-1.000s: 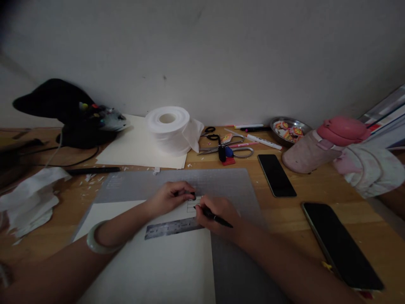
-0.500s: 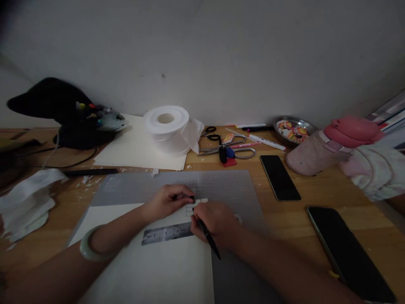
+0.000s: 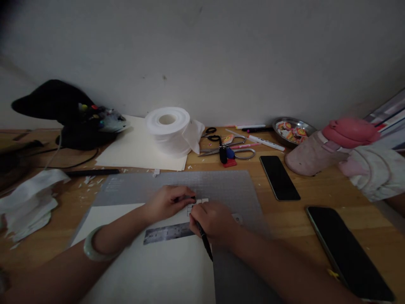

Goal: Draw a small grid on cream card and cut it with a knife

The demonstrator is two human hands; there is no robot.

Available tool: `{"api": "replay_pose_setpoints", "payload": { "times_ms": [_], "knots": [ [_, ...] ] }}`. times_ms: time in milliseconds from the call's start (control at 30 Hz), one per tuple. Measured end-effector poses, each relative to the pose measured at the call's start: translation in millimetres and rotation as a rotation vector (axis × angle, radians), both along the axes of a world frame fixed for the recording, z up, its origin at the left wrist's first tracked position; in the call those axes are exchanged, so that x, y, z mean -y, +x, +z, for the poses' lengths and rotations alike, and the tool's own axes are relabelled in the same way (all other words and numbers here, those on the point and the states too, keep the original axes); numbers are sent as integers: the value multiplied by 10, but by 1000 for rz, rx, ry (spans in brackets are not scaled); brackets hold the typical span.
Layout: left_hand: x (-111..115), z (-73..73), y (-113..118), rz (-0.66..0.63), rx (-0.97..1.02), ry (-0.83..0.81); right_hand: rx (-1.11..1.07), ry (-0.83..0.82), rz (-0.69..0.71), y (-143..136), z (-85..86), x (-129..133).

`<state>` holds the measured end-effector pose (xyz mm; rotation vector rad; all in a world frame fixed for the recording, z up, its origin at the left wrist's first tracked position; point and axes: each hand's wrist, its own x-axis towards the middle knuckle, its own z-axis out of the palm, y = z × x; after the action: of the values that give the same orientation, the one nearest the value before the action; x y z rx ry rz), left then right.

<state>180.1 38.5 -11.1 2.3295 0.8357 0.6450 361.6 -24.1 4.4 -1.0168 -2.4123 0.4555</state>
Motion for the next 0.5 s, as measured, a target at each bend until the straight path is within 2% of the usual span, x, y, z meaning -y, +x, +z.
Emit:
{"api": "replay_pose_setpoints", "payload": {
  "times_ms": [133,367,500],
  "knots": [
    [4,15,7,-8,0,-11,1,-115,5,4,-15,5],
    [10,37,13,4,-20,-16,-25,-119,14,24,-25,1],
    [20,69,16,13,-50,1,-12,-35,-15,14,-53,8]
  ]
}}
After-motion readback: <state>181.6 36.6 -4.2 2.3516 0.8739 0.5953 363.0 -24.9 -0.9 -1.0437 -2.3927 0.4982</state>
